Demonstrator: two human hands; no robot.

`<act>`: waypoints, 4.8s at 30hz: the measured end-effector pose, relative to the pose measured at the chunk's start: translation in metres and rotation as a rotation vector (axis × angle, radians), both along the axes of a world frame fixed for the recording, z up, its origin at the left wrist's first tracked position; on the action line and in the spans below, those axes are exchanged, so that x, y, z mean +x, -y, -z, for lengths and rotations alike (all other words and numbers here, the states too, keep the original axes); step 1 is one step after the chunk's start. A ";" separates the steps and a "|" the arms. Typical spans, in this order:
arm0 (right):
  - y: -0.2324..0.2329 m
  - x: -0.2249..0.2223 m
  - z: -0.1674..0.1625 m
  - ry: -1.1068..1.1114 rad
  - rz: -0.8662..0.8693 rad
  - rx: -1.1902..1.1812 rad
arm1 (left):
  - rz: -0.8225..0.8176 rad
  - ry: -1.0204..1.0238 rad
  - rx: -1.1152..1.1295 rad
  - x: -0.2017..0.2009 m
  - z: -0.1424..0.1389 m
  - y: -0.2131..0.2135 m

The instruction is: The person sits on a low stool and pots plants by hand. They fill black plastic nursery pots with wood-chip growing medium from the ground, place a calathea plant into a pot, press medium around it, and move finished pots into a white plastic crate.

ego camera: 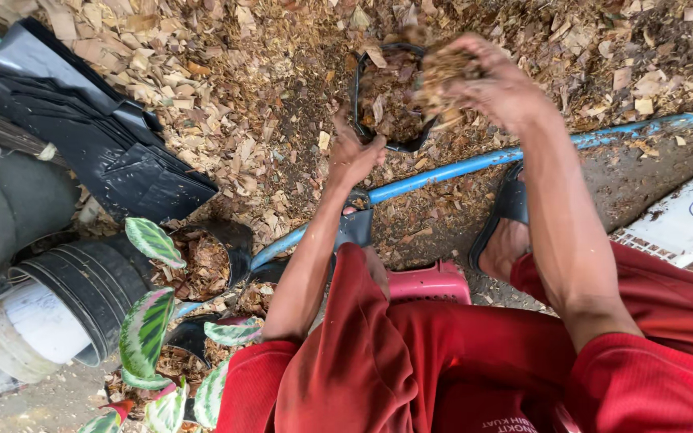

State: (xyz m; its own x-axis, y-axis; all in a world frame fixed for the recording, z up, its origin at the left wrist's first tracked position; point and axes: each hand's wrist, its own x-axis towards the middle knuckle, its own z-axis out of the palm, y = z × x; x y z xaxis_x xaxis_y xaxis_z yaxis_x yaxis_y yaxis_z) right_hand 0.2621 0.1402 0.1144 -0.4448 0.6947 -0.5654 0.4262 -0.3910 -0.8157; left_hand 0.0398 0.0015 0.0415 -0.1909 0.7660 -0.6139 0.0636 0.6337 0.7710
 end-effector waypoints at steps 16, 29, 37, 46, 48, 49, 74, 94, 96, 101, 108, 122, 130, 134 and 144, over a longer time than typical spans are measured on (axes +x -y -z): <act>0.035 -0.076 0.042 0.572 -0.786 0.232 | -0.065 0.085 0.112 -0.008 0.006 -0.003; 0.039 -0.105 0.041 0.712 -0.910 0.338 | 0.010 -0.371 0.193 -0.026 0.004 -0.002; 0.032 -0.105 0.032 0.717 -0.688 0.520 | 0.104 -0.780 0.455 -0.042 0.013 -0.033; 0.036 -0.082 0.007 0.552 -0.461 0.372 | 0.088 -0.719 0.406 -0.048 -0.014 -0.044; 0.013 -0.071 -0.012 0.387 -0.308 0.567 | 0.184 -1.071 0.865 -0.047 -0.026 -0.053; 0.003 -0.066 -0.023 0.331 -0.249 0.694 | 0.229 -1.236 1.106 -0.046 -0.032 -0.060; 0.070 -0.014 0.026 0.588 -0.953 0.528 | 0.504 -0.973 0.243 -0.059 -0.032 -0.094; 0.127 0.128 -0.002 0.108 0.419 0.835 | 0.477 -0.927 0.354 -0.103 -0.047 -0.068; 0.151 0.206 -0.010 0.381 0.764 0.916 | 0.413 -0.740 0.510 -0.081 -0.080 -0.077; 0.176 0.382 0.024 0.463 1.646 0.944 | 0.384 -0.354 0.603 0.013 -0.150 -0.062; 0.179 0.424 0.065 1.103 1.583 0.039 | 0.621 -0.235 0.486 0.084 -0.184 -0.013; 0.178 0.457 0.027 0.631 1.290 1.216 | 0.654 -0.151 0.382 0.076 -0.168 0.009; 0.036 0.325 -0.111 0.587 0.348 1.025 | 0.529 0.040 0.626 0.088 -0.173 -0.003; -0.007 0.215 -0.182 0.573 -0.059 0.902 | 0.379 0.036 0.706 0.082 -0.159 -0.010; 0.032 -0.020 -0.146 0.449 -0.453 0.409 | 0.060 1.113 0.696 0.025 -0.138 -0.050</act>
State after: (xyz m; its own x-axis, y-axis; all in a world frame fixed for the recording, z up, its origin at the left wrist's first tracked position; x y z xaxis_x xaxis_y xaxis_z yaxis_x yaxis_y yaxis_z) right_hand 0.2420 0.1086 0.2600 -0.5244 0.6920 -0.4962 0.7986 0.1976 -0.5685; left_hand 0.0651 0.0517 0.1799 0.2027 0.9737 0.1043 -0.8001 0.1033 0.5909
